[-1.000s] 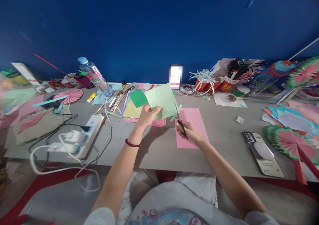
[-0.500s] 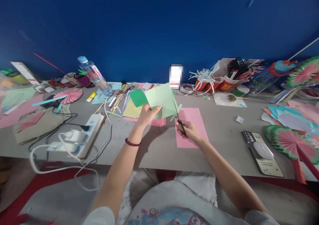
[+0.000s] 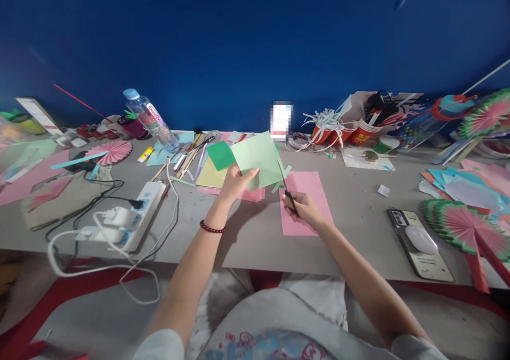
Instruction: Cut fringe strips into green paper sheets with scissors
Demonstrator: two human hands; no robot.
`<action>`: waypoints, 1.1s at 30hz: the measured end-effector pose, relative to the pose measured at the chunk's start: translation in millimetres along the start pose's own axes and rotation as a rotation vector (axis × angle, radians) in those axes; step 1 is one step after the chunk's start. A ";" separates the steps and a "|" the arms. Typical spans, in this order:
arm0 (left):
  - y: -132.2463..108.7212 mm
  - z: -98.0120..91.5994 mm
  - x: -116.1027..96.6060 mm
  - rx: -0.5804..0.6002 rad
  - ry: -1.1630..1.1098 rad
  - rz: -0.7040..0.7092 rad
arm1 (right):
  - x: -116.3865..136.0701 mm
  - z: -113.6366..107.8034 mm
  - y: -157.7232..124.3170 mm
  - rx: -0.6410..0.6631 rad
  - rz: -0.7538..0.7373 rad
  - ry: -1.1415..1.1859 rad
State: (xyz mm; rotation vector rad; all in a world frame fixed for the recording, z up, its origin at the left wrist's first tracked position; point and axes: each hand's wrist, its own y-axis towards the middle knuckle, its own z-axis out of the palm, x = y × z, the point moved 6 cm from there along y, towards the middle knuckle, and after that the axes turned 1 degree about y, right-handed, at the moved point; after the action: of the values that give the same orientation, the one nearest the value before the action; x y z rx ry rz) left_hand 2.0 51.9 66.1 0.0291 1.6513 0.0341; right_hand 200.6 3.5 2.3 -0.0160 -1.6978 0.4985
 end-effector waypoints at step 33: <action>-0.3 -0.2 0.6 -0.002 -0.003 -0.020 | 1.6 -2.3 0.2 -0.017 -0.028 -0.010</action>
State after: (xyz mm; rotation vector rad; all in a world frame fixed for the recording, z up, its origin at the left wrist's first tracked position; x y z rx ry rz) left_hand 1.7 51.6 65.6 0.0110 1.6481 0.0208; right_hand 202.3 4.8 4.0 -0.0026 -1.7098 0.4641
